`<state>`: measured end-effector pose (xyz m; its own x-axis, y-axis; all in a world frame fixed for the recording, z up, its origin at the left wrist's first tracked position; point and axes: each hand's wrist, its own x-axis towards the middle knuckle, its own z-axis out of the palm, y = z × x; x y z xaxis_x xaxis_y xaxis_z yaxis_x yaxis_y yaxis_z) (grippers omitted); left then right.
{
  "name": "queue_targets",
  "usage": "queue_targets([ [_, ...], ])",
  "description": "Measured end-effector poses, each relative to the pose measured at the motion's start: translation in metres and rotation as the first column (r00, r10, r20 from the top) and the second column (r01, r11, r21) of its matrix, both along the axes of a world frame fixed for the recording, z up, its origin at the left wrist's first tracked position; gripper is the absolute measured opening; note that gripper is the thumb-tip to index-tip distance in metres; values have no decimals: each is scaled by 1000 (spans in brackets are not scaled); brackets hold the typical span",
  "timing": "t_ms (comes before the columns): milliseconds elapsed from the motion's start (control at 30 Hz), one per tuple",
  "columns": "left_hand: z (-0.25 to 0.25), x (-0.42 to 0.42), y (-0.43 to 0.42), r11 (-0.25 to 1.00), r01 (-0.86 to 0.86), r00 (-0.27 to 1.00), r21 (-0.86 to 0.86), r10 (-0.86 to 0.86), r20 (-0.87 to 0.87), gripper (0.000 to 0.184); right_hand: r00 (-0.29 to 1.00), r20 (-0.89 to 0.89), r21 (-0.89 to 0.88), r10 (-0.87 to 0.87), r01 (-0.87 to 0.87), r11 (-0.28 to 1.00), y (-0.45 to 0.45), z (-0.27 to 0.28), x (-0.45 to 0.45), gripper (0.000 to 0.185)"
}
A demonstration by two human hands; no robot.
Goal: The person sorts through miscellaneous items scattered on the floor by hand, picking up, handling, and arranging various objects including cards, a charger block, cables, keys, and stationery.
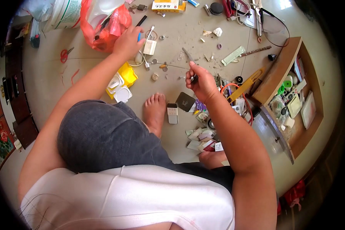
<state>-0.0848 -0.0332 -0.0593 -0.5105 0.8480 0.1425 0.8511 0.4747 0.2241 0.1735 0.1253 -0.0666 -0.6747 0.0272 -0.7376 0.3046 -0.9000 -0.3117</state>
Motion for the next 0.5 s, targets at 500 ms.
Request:
queue_targets([
  [500, 25, 2, 33, 870, -486, 322, -85, 268, 908, 18, 998, -49, -26, 31, -32, 999, -5, 10, -14, 31],
])
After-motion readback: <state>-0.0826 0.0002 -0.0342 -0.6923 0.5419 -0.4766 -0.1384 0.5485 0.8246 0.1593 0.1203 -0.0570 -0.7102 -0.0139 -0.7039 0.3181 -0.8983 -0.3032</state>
